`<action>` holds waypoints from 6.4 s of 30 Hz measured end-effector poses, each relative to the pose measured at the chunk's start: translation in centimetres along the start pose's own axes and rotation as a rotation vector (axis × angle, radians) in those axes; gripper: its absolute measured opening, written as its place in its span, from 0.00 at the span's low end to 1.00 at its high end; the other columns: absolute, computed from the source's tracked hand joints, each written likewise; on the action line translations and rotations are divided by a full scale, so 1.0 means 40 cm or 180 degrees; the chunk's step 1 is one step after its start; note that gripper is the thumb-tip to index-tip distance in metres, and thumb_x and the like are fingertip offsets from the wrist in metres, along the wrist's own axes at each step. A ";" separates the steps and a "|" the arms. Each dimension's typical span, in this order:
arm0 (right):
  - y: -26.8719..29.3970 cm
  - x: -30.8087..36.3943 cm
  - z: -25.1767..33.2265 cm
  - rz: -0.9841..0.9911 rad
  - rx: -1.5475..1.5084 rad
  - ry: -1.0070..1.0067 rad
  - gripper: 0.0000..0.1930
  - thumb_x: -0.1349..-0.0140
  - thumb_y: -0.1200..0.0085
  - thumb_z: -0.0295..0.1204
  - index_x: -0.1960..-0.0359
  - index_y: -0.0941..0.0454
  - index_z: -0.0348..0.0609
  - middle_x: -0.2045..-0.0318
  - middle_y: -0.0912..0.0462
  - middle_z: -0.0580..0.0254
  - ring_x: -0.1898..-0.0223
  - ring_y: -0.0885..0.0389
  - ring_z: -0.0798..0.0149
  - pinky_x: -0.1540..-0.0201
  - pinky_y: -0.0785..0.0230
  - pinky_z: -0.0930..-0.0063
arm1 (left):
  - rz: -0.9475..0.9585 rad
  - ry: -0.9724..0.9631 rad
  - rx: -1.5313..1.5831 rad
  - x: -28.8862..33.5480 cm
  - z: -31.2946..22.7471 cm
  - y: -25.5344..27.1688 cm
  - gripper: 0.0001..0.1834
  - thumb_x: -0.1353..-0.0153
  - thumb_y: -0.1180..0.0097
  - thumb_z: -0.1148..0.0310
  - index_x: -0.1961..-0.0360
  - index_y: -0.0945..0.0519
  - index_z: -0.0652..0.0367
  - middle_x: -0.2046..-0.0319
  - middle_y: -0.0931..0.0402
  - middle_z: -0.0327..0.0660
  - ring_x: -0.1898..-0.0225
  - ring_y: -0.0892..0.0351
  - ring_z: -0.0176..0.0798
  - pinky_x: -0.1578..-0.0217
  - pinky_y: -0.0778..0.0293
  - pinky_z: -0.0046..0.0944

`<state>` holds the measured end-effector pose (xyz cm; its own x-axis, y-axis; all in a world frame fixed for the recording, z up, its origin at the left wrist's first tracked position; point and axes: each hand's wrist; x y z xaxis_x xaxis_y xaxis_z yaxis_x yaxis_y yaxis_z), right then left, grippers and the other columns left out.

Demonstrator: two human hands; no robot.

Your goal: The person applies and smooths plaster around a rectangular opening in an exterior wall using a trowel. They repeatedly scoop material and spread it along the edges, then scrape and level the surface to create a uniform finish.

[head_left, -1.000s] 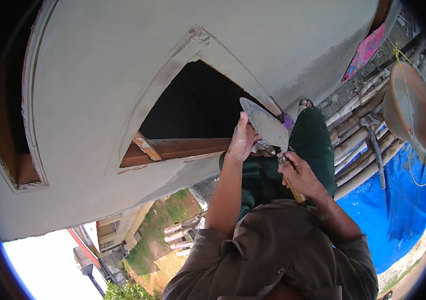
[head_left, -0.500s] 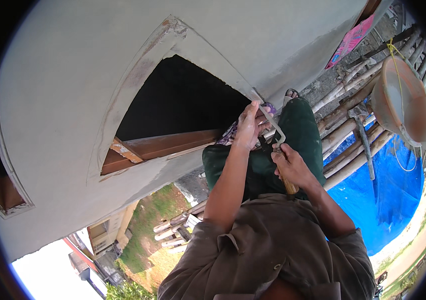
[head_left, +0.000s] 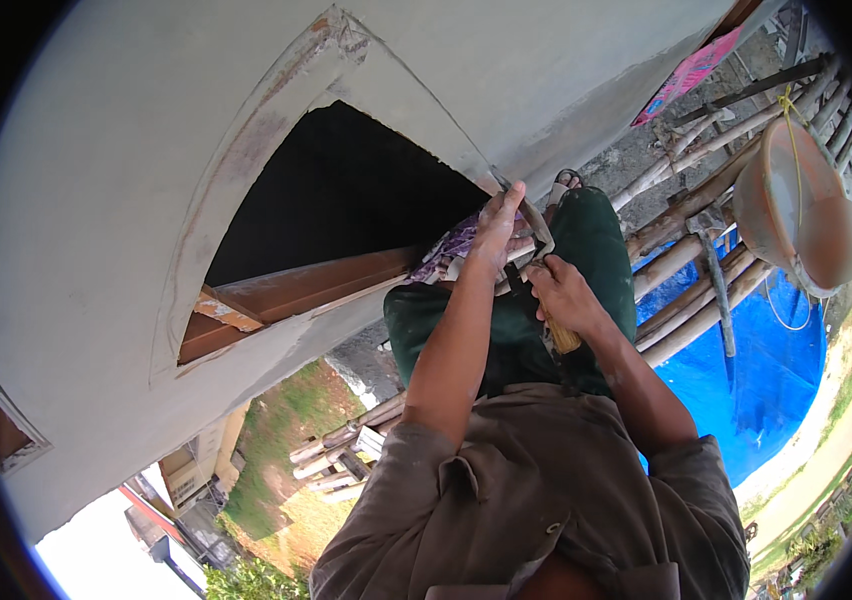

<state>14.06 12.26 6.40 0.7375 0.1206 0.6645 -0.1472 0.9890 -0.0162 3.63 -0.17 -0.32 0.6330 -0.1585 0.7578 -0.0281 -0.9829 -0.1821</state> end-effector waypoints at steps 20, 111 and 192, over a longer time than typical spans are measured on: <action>-0.342 -0.261 -0.231 -0.0132 -0.0961 0.0155 0.15 0.37 0.47 0.35 0.55 0.30 0.39 0.72 0.23 0.62 0.74 0.21 0.66 0.73 0.24 0.68 | -0.0372 -0.0659 -0.3118 -0.010 -0.023 0.239 0.21 0.37 0.46 0.59 0.50 0.25 0.63 0.50 0.24 0.53 0.51 0.21 0.53 0.51 0.25 0.45; -0.376 -0.017 0.193 -0.0619 -0.0828 0.2038 0.13 0.39 0.44 0.34 0.69 0.30 0.36 0.83 0.26 0.51 0.81 0.24 0.55 0.74 0.34 0.61 | -0.1119 -0.3747 -0.1720 0.416 -0.357 0.124 0.12 0.34 0.46 0.66 0.65 0.25 0.67 0.75 0.28 0.37 0.72 0.33 0.27 0.70 0.33 0.30; -0.222 -0.099 0.092 -0.0970 -0.0514 0.2292 0.19 0.33 0.48 0.40 0.74 0.30 0.36 0.85 0.28 0.58 0.83 0.26 0.66 0.78 0.36 0.67 | -0.0491 -0.3197 -0.0418 0.333 -0.262 0.064 0.11 0.35 0.42 0.66 0.60 0.24 0.64 0.69 0.27 0.31 0.67 0.33 0.22 0.65 0.35 0.25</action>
<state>10.01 2.69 6.67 0.9825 -0.1857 0.0120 0.1861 0.9809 -0.0561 3.87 -5.80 15.89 0.9909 0.0633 -0.1187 0.0624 -0.9980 -0.0113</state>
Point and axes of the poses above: each hand's wrist, its own x-axis away from the middle knuckle, its own y-axis out of the back of the hand, z = x × y
